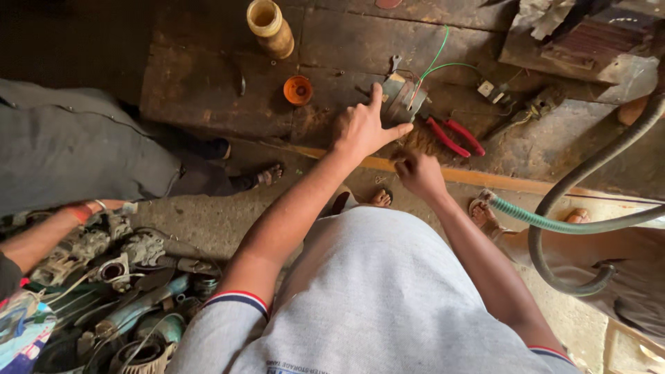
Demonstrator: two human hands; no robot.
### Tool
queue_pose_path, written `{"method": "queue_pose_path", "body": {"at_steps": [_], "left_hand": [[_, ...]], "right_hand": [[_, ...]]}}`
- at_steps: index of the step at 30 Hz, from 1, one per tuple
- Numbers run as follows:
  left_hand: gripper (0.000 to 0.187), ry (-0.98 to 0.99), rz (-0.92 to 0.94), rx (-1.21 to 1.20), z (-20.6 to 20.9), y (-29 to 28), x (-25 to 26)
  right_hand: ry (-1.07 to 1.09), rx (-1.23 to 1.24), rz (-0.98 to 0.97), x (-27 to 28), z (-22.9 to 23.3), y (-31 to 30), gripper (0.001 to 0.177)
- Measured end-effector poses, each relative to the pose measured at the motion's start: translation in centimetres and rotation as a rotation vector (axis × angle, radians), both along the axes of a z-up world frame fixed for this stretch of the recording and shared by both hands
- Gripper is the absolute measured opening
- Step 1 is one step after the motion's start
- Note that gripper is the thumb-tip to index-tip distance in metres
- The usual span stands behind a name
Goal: The person works on a small cylindrical electrical component on a wooden workbench. They use pliers to strip and twist wires, and a wrench to tighten a bolt on the component. The person repeatedly adjusts the wires and the component's position while working.
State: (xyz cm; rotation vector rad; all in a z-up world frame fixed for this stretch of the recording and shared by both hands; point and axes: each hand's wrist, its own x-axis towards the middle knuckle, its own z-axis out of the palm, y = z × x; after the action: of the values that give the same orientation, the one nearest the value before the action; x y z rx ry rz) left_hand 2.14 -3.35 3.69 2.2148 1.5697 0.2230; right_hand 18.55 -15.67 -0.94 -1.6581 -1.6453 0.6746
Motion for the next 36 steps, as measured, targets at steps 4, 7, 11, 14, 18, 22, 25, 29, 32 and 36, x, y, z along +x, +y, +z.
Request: {"method": "queue_pose_path", "body": {"at_steps": [4, 7, 11, 14, 18, 22, 25, 29, 32, 36], "left_hand": [[0.124, 0.014, -0.003, -0.042, 0.7, -0.1, -0.3], [0.123, 0.032, -0.006, -0.054, 1.2, -0.4, -0.3], [0.124, 0.036, 0.015, -0.043, 1.9, -0.7, -0.4], [0.115, 0.064, -0.003, -0.013, 2.2, -1.0, -0.5], [0.071, -0.014, 0.083, -0.183, 1.7, -0.4, -1.8], [0.023, -0.125, 0.028, 0.333, -1.1, 2.5, -4.5], [0.026, -0.134, -0.330, 0.713, -4.0, 4.8, -5.7], [0.013, -0.207, -0.305, 0.458, -6.7, 4.8, -5.9], [0.016, -0.315, -0.177, 0.300, -6.9, 3.9, -6.0], [0.015, -0.228, -0.141, 0.224, -6.0, 2.8, -6.4]], "right_hand": [[0.092, -0.186, -0.105, -0.2, 0.5, 0.2, 0.034], [-0.042, 0.008, 0.110, -0.2, 0.3, -0.2, 0.018], [0.020, -0.241, -0.077, -0.1, -0.3, -0.1, 0.029], [-0.007, -0.151, 0.093, 0.3, -0.1, -0.1, 0.018], [0.075, -0.137, -0.079, 0.9, 2.2, -0.3, 0.030], [-0.038, -0.100, -0.118, 0.7, 5.6, 0.0, 0.038], [-0.309, 0.292, -0.055, -0.1, 7.8, 1.3, 0.063], [-0.326, 0.272, 0.029, -1.1, 8.7, 3.6, 0.089], [-0.387, 0.286, 0.076, -1.4, 8.3, 3.8, 0.093], [-0.419, 0.264, 0.094, -1.5, 7.5, 3.2, 0.091]]}}
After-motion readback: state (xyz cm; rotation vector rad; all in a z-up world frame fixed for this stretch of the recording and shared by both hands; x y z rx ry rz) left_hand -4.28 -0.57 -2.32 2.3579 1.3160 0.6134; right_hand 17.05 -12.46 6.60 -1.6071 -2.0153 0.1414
